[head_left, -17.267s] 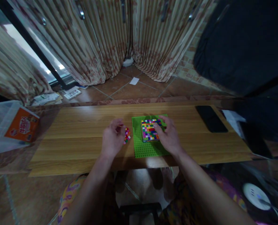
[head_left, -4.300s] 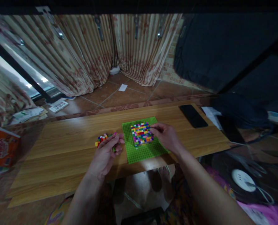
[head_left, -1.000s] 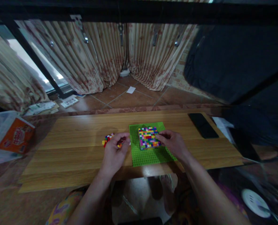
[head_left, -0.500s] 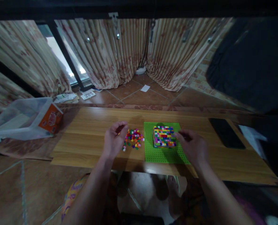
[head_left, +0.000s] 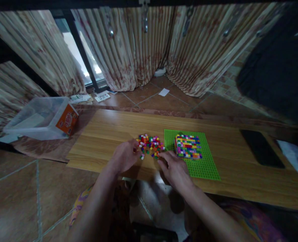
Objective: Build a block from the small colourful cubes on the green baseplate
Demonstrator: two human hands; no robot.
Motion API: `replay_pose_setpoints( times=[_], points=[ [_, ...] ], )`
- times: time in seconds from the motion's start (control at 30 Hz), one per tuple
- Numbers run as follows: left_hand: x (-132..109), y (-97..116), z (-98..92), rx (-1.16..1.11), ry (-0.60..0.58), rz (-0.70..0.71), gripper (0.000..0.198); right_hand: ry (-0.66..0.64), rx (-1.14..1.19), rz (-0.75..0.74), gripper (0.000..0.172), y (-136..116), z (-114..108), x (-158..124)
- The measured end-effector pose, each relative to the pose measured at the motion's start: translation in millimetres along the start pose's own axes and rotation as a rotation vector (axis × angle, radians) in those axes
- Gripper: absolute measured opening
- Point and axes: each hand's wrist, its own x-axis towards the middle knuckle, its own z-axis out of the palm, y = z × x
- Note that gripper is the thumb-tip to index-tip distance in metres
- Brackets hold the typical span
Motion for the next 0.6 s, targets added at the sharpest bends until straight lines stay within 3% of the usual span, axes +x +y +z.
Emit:
replay_pose_setpoints(
  times=[0.13, 0.37, 0.6],
  points=[
    [-7, -4, 1.8, 0.14, -0.134, 0.012, 0.013, -0.01, -0.063, 0.062, 0.013, -1, 5, 3],
    [-9, 9, 11.5, 0.355, -0.152, -0.041, 0.009, -0.003, -0.072, 0.059, 0.005, -2, 9, 8],
    [-3, 14, 20.0, 0.361, -0.101, -0.045, 0.018, -0.025, -0.059, -0.014, 0.015, -4, 13, 11]
  ],
)
